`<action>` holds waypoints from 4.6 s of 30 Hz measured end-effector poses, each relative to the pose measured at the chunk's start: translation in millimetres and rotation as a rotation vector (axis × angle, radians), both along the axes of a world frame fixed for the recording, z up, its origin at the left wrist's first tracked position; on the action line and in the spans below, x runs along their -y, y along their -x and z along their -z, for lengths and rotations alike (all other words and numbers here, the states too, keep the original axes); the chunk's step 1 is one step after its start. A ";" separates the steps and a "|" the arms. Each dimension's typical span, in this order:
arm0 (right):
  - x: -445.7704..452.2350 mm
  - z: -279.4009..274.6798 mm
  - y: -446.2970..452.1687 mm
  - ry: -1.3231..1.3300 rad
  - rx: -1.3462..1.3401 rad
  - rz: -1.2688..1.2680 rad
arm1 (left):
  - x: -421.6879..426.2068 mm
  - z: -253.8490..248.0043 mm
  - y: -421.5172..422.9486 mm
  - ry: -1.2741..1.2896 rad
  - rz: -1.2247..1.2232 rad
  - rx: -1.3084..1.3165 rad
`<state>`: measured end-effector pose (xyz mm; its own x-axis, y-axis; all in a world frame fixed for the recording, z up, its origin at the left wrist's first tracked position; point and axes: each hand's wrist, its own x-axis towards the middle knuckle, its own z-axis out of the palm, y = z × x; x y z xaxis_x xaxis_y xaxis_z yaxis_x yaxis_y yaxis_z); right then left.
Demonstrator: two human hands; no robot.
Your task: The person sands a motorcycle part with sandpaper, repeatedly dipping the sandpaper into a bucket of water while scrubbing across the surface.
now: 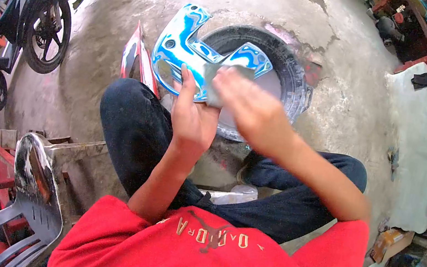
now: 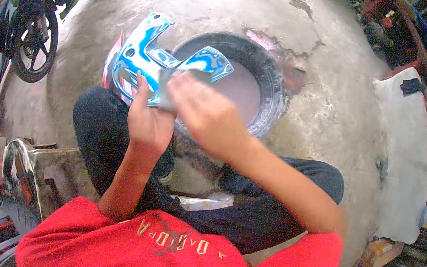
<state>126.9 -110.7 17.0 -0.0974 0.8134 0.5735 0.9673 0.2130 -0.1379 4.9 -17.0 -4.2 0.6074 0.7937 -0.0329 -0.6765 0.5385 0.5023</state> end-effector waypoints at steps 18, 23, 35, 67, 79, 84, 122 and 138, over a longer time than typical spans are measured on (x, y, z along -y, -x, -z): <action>-11.5 0.2 -16.3 -0.045 -0.008 0.007 | 1.7 -4.4 -2.4 0.030 0.036 0.060; -20.4 4.1 -49.6 0.045 -0.052 0.163 | 5.6 -12.4 -2.1 0.093 -0.004 -0.010; -23.2 45.6 -148.0 0.292 -0.318 0.452 | -1.2 -9.3 0.8 0.029 -0.018 -0.045; -32.8 368.9 -91.0 0.735 -0.672 0.783 | -16.9 1.8 1.9 -0.185 -0.164 -0.334; -59.7 349.2 -55.8 0.830 -0.299 0.647 | -14.4 23.0 -0.7 -0.910 -0.389 -0.827; -59.3 394.0 -59.1 0.930 -0.559 0.465 | -13.8 24.8 3.1 -0.948 -0.285 -0.839; -25.6 -13.2 -90.0 0.087 -0.208 0.219 | 5.4 8.5 -17.2 0.095 0.143 -0.104; -14.9 17.5 -44.0 0.067 -0.061 -0.007 | -3.4 6.9 -4.6 0.133 0.062 -0.002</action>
